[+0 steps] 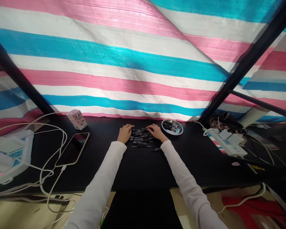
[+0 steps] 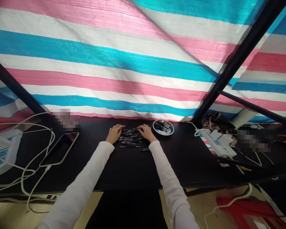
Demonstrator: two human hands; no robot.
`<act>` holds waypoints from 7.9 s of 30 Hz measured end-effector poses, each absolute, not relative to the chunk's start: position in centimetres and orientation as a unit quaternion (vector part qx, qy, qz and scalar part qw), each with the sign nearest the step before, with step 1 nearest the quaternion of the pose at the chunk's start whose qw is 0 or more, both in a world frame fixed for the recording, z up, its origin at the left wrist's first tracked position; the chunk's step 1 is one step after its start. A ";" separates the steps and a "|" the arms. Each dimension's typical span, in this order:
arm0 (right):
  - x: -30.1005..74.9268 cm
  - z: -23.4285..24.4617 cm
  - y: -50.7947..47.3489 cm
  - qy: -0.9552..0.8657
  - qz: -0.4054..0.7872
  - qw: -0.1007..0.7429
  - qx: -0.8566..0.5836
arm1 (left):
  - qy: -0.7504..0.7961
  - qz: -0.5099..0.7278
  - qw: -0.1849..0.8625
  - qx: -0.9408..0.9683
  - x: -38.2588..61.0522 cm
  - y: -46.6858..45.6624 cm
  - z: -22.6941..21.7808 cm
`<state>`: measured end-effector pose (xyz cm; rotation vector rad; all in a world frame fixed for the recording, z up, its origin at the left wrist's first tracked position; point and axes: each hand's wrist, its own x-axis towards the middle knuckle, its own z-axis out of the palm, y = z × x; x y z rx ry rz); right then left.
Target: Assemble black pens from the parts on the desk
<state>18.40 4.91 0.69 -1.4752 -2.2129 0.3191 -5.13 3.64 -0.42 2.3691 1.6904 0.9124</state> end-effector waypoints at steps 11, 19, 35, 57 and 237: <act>19.8 -0.7 3.6 -0.780 0.118 0.381 -0.482 | 0.494 0.370 0.024 0.787 -3.8 2.1 0.5; 20.8 0.2 2.0 -0.773 0.009 0.392 -0.498 | 0.408 0.371 0.055 0.832 -3.1 0.9 0.8; 22.9 1.1 0.9 -0.743 -0.115 0.377 -0.542 | 0.264 0.273 0.065 0.923 -3.1 -2.5 2.6; 19.3 1.7 -0.9 -0.819 -0.009 0.328 -0.470 | 0.298 0.262 0.068 0.915 -2.8 -2.2 2.0; 18.9 2.3 -1.6 -0.791 -0.035 0.354 -0.499 | 0.315 0.279 0.128 0.898 0.1 -4.4 1.3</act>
